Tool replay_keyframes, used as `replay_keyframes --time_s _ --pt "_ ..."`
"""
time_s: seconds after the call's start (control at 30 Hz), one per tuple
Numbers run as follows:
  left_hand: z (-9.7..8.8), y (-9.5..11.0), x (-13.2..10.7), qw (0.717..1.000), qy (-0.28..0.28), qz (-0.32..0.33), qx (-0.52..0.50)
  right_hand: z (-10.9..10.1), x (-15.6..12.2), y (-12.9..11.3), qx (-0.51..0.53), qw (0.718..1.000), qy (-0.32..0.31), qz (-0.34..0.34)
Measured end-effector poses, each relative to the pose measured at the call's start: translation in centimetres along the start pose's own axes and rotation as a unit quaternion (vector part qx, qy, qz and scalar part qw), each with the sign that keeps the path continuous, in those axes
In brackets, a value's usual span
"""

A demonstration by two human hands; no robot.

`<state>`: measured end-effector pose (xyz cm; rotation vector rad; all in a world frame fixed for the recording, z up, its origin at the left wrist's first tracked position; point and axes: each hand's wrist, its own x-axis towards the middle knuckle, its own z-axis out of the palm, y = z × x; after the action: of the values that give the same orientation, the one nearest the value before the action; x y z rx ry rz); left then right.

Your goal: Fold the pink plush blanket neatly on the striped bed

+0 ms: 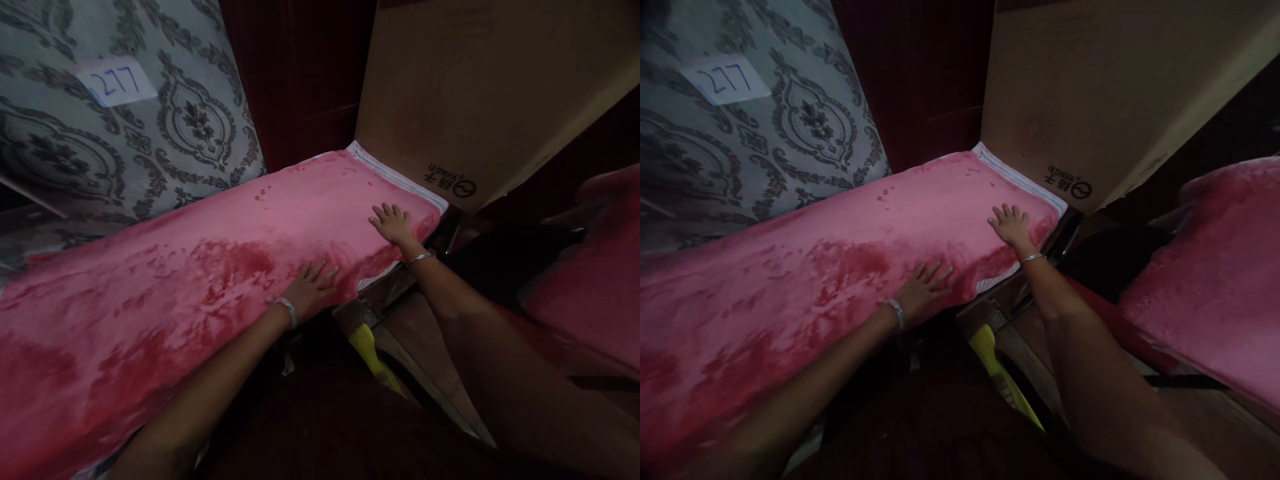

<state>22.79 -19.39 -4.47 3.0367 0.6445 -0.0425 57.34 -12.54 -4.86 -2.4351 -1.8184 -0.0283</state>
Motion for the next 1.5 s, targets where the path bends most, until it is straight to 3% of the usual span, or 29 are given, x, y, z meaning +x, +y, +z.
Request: replay_keyframes --time_s 0.07,0.13,0.27,0.37,0.43,0.57,0.63,0.7,0.8,0.87,0.93,1.1,1.2,1.27,1.37,1.43,1.5 --pt "-0.4 0.5 -0.9 0.998 0.003 0.053 -0.023 0.2 0.0 0.1 0.0 1.0 0.006 -0.001" --pt "-1.5 0.6 -0.4 0.997 0.026 0.063 -0.047 0.4 0.1 0.1 0.001 1.0 0.01 0.0" --pt "-3.6 -0.1 4.1 0.995 0.076 -0.055 -0.034 0.4 0.1 0.1 0.008 1.0 0.01 0.001" --pt "-3.3 -0.5 7.1 0.992 0.028 -0.12 -0.018 0.3 0.0 -0.1 0.007 1.0 0.01 0.003" --pt "-2.2 0.0 7.5 0.997 -0.007 -0.081 -0.016 0.2 0.0 -0.1 0.001 1.0 0.011 0.004" --pt "0.2 2.8 5.2 0.995 -0.031 0.08 -0.054 0.1 -0.2 -0.2 -0.003 1.0 0.012 0.0" --pt "0.5 3.9 3.9 0.984 -0.034 0.133 -0.113 0.1 -0.3 -0.1 0.002 1.0 0.013 -0.001" --pt "-0.2 4.0 3.1 0.979 -0.001 0.13 -0.155 0.2 -0.4 -0.1 0.005 1.0 0.015 -0.001" --pt "-1.8 2.0 1.9 0.991 0.052 0.0 -0.126 0.3 -0.7 -0.1 0.004 1.0 0.021 -0.002" --pt "-2.4 0.2 0.4 0.986 0.038 -0.137 -0.089 0.2 -1.0 -0.2 0.001 1.0 0.02 -0.001" --pt "-2.0 -0.8 -1.6 0.972 0.01 -0.226 -0.066 -0.1 -1.3 -0.4 0.004 1.0 0.006 -0.003" --pt "0.2 1.3 -5.2 0.971 0.02 -0.233 -0.047 -1.2 -2.2 -0.8 0.01 0.999 -0.026 -0.016" --pt "0.1 2.3 -6.3 0.978 0.024 -0.187 -0.086 -1.5 -2.6 -0.9 0.006 0.999 -0.034 -0.015" --pt "-0.6 1.6 -7.9 0.977 0.043 -0.181 -0.101 -1.5 -2.7 -1.0 0.01 0.999 -0.036 -0.012" --pt "-1.5 -0.6 -11.9 0.949 0.079 -0.297 -0.075 -1.3 -2.7 -1.0 0.016 0.999 -0.039 -0.009" --pt "-1.5 -1.8 -14.6 0.912 0.074 -0.4 -0.051 -0.8 -2.5 -0.7 0.012 0.999 -0.038 -0.01" --pt "-1.1 -2.0 -16.6 0.884 0.056 -0.463 -0.045 -0.1 -2.1 -0.2 -0.025 0.999 -0.024 -0.022"
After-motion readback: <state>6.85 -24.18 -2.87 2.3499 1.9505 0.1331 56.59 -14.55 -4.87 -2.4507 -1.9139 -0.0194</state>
